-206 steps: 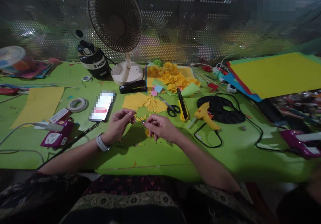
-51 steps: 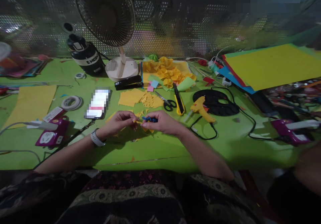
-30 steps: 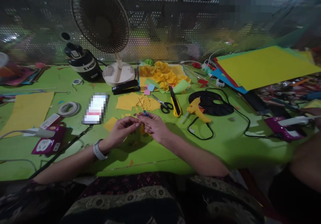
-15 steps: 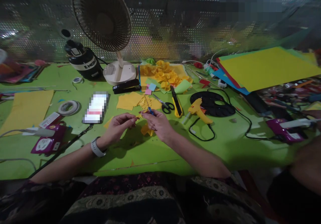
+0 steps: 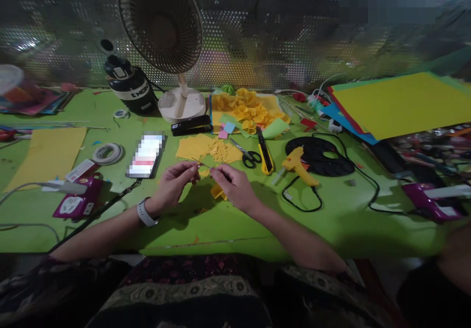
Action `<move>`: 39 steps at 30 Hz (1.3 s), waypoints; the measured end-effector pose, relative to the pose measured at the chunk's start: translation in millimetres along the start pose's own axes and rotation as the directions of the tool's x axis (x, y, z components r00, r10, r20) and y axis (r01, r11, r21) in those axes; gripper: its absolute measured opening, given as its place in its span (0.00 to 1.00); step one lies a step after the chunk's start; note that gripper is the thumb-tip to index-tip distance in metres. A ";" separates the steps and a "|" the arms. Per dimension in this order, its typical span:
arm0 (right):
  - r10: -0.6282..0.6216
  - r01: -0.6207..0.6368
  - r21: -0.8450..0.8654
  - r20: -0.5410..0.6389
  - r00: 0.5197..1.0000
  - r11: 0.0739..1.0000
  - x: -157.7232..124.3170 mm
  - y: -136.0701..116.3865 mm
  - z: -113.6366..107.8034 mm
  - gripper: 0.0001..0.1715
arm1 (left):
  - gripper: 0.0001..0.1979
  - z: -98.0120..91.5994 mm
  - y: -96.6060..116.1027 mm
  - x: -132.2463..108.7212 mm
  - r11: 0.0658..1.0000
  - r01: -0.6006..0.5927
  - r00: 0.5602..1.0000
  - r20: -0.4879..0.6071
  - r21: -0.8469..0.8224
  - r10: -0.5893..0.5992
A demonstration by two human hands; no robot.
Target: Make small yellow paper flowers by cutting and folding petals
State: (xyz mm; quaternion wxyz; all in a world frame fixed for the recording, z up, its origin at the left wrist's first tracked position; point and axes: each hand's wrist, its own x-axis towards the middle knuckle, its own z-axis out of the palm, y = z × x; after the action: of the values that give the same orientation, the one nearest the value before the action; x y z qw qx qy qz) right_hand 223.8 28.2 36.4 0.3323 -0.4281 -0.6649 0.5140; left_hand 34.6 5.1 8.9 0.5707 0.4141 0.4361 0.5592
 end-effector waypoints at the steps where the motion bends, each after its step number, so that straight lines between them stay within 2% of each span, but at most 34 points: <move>1: -0.019 0.019 -0.043 0.001 1.000 0.999 0.0 0.3 0.9 0.19 | 0.09 -0.2 -0.2 -0.1 1.000 -0.005 1.000 0.010 -0.011 0.005; 4: -0.039 0.039 -0.115 -0.001 0.999 0.993 0.9 1.5 1.9 0.17 | 0.08 -1.1 -0.8 -0.6 0.999 -0.007 0.999 0.035 -0.032 0.008; 12: -0.055 0.057 -0.148 0.022 0.998 0.987 0.9 2.6 -1.3 0.17 | 0.10 -1.3 -1.4 -0.6 1.000 -0.008 0.999 0.033 0.001 0.008; 18: -0.055 0.060 -0.140 0.037 0.998 0.988 0.7 -1.1 -1.9 0.17 | 0.07 0.2 0.6 -1.2 0.999 -0.049 0.998 0.031 0.011 0.049; 27: -0.060 0.067 -0.120 0.061 0.996 0.990 -1.4 -1.7 -2.7 0.18 | 0.09 1.1 4.9 -2.3 0.996 -0.083 0.996 0.015 0.038 0.082; 39: -0.053 0.059 -0.084 0.071 0.996 0.995 -1.1 -4.7 -1.8 0.18 | 0.04 -0.1 2.7 -2.1 0.992 -0.123 0.992 0.032 0.015 0.122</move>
State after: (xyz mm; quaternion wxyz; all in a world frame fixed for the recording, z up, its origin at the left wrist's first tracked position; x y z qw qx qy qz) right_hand 224.8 27.4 41.4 0.3047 -0.4055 -0.7091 0.4898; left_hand 33.8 3.1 11.5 0.5384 0.4535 0.4058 0.5829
